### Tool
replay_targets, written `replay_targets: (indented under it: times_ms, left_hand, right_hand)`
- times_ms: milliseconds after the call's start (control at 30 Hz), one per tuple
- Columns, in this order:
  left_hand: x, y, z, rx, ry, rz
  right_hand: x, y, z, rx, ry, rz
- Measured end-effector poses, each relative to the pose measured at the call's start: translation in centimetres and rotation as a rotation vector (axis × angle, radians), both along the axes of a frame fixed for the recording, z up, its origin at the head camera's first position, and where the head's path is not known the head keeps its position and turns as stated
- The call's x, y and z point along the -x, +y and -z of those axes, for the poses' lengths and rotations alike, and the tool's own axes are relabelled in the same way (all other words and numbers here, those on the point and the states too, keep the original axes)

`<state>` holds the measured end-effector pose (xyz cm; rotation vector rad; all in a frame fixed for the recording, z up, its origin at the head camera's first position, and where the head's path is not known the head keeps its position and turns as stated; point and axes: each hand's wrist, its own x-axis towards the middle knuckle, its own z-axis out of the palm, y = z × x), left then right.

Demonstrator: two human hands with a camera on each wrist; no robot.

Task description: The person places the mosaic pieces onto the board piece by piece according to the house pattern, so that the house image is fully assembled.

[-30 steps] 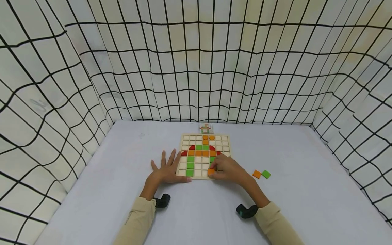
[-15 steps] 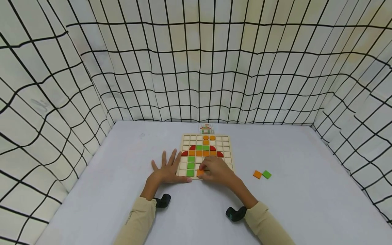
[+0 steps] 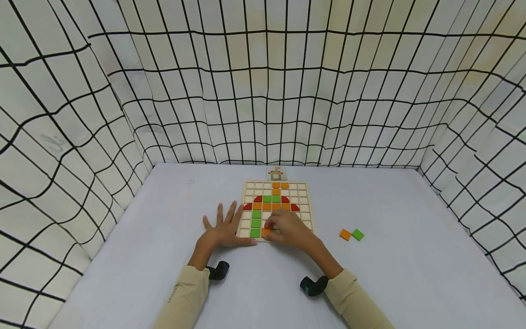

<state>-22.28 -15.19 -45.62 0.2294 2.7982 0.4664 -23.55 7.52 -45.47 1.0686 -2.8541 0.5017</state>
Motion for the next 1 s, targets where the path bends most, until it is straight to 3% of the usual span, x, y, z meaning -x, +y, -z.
replay_targets:
  times_ms: [467, 833, 1000]
  left_hand:
    - [0.2, 0.0, -0.1, -0.011, -0.012, -0.002]
    - [0.3, -0.2, 0.6, -0.029, -0.035, -0.001]
    - [0.4, -0.2, 0.5, -0.028, -0.038, -0.001]
  right_hand:
    - [0.1, 0.2, -0.1, 0.003, 0.005, -0.01]
    - [0.0, 0.7, 0.0, 0.012, 0.03, -0.031]
    - [0.0, 1.3, -0.5, 0.026, -0.002, -0.008]
